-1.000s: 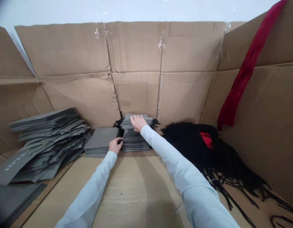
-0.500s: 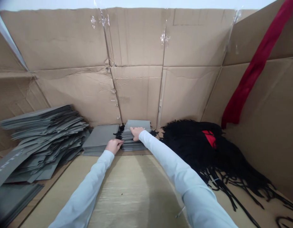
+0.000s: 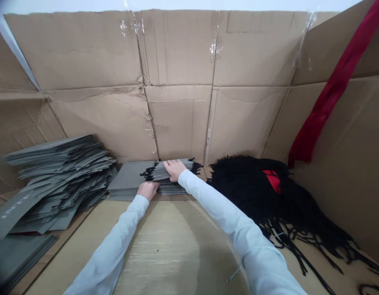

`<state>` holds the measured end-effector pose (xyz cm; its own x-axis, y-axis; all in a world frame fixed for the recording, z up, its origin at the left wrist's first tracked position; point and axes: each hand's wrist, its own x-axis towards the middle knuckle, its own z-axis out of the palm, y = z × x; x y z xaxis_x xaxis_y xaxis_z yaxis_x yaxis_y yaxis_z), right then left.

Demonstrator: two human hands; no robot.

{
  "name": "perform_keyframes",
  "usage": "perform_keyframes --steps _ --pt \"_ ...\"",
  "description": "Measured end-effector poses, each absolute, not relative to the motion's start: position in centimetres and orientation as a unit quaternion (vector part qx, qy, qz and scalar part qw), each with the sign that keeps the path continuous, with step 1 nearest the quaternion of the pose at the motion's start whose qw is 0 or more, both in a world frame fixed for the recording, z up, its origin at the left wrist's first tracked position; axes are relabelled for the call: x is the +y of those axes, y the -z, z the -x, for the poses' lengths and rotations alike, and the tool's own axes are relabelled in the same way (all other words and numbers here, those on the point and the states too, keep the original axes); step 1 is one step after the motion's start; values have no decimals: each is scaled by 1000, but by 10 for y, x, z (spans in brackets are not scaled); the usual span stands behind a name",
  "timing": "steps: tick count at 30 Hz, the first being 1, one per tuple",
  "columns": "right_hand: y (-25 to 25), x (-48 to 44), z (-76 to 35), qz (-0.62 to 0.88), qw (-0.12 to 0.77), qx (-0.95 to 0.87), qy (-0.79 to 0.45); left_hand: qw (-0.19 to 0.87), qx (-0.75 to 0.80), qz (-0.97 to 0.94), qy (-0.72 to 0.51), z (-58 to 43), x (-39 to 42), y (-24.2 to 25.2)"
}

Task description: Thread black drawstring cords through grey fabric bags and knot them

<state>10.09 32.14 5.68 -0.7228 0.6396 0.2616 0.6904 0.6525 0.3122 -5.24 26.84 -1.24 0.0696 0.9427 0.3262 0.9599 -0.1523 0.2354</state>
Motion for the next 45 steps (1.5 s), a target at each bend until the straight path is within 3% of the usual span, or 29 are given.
perform_keyframes --steps 9,12,16,19,24,31,39,45 --pt "-98 316 -108 410 180 -844 294 -5 -636 729 253 51 265 10" --pt "-80 318 -107 381 138 -871 279 10 -639 737 219 51 265 7" --pt "-40 328 -107 394 15 -907 148 48 -645 754 113 48 264 1" --pt "-28 337 -109 401 -9 -911 98 56 -651 755 62 46 261 -9" --pt "-33 341 -112 393 -2 -915 93 71 -685 724 38 43 245 -44" --pt "-33 328 -108 369 50 -912 171 161 -545 804 174 23 246 -52" --pt "-22 324 -118 347 62 -923 152 34 -605 781 150 18 284 -37" --pt "-24 329 -120 338 68 -937 64 77 -595 796 79 16 285 -33"
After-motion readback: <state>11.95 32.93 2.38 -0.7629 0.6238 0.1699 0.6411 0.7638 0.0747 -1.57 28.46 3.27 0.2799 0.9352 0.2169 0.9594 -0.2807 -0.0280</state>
